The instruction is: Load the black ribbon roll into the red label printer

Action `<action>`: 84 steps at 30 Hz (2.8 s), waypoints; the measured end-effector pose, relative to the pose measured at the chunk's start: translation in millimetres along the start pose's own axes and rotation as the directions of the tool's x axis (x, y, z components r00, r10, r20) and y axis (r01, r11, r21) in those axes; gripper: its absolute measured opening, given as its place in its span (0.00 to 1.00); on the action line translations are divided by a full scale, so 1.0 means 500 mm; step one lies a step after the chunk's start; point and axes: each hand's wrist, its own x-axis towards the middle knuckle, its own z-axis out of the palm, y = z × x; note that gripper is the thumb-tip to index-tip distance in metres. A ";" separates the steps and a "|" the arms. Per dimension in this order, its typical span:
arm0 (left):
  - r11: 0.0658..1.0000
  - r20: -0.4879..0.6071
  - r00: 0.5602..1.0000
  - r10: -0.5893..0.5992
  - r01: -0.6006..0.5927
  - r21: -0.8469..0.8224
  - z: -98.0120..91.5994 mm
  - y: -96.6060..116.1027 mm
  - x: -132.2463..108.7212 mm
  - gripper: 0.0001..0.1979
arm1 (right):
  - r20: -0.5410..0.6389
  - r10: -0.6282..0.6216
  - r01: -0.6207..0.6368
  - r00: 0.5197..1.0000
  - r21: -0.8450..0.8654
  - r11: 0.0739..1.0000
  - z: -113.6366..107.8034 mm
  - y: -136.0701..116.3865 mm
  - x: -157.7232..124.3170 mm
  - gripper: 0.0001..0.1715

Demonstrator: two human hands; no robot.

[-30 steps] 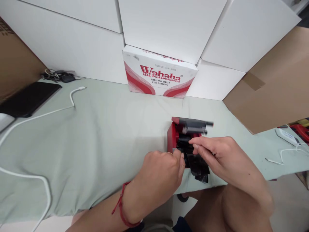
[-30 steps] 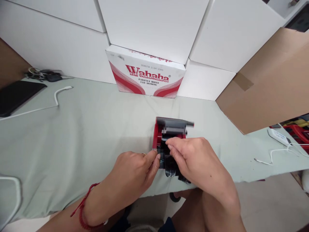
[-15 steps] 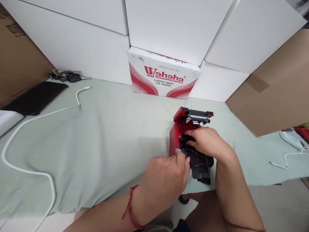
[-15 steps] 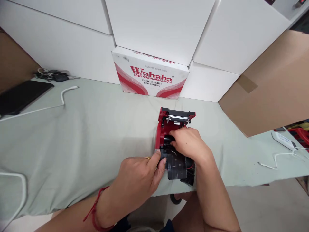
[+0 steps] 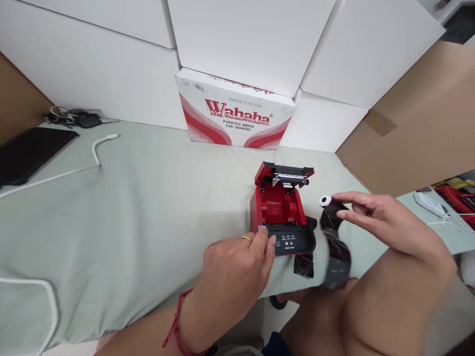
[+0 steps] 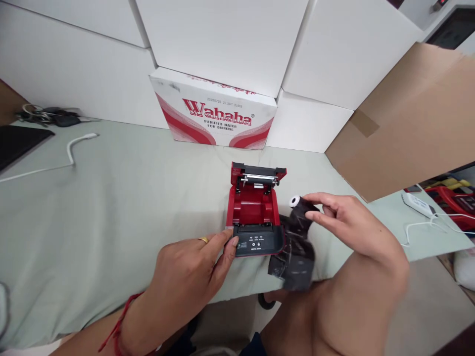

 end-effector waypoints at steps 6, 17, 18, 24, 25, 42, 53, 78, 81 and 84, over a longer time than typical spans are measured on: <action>1.000 -0.003 1.000 0.021 -0.021 0.018 0.004 0.003 -0.001 0.18 | 0.265 0.315 -0.254 0.911 -0.239 0.937 0.070 0.104 0.060 0.16; 0.999 0.003 0.999 0.042 -0.042 0.025 0.004 0.004 0.002 0.17 | 0.427 0.048 -0.014 0.903 -0.083 0.996 0.130 0.002 0.076 0.21; 0.999 0.004 0.999 0.040 -0.040 0.025 0.004 0.004 0.001 0.17 | 0.447 0.026 0.001 0.894 -0.060 0.998 0.123 0.000 0.074 0.20; 0.999 0.024 0.999 0.037 -0.037 0.000 0.003 0.003 -0.005 0.16 | 0.478 -0.280 0.147 0.833 0.295 0.944 -0.006 0.007 0.001 0.17; 0.999 0.024 0.999 0.039 -0.039 -0.007 0.002 0.003 -0.005 0.16 | 0.428 -0.343 0.211 0.837 0.326 0.922 -0.022 0.003 -0.009 0.19; 0.998 0.034 0.998 0.055 -0.054 -0.010 0.002 0.005 -0.006 0.16 | 0.268 -0.075 0.158 0.960 -0.304 0.939 0.109 -0.204 0.090 0.19; 0.997 0.022 0.997 0.075 -0.075 -0.015 0.003 0.003 -0.006 0.16 | 0.266 -0.204 0.247 0.942 -0.140 0.959 0.130 -0.194 0.100 0.16; 0.995 0.021 0.995 0.097 -0.097 -0.004 0.002 0.002 -0.010 0.17 | 0.158 -0.206 0.239 0.966 -0.229 0.944 0.072 -0.217 -0.002 0.20; 0.996 0.024 0.996 0.091 -0.091 -0.012 0.003 0.001 -0.009 0.17 | 0.253 -0.190 0.265 0.949 -0.308 0.914 0.077 -0.230 0.004 0.18; 0.996 0.025 0.996 0.085 -0.084 -0.025 0.002 0.000 -0.007 0.17 | 0.328 -0.156 0.277 0.932 -0.365 0.889 0.085 -0.241 0.005 0.16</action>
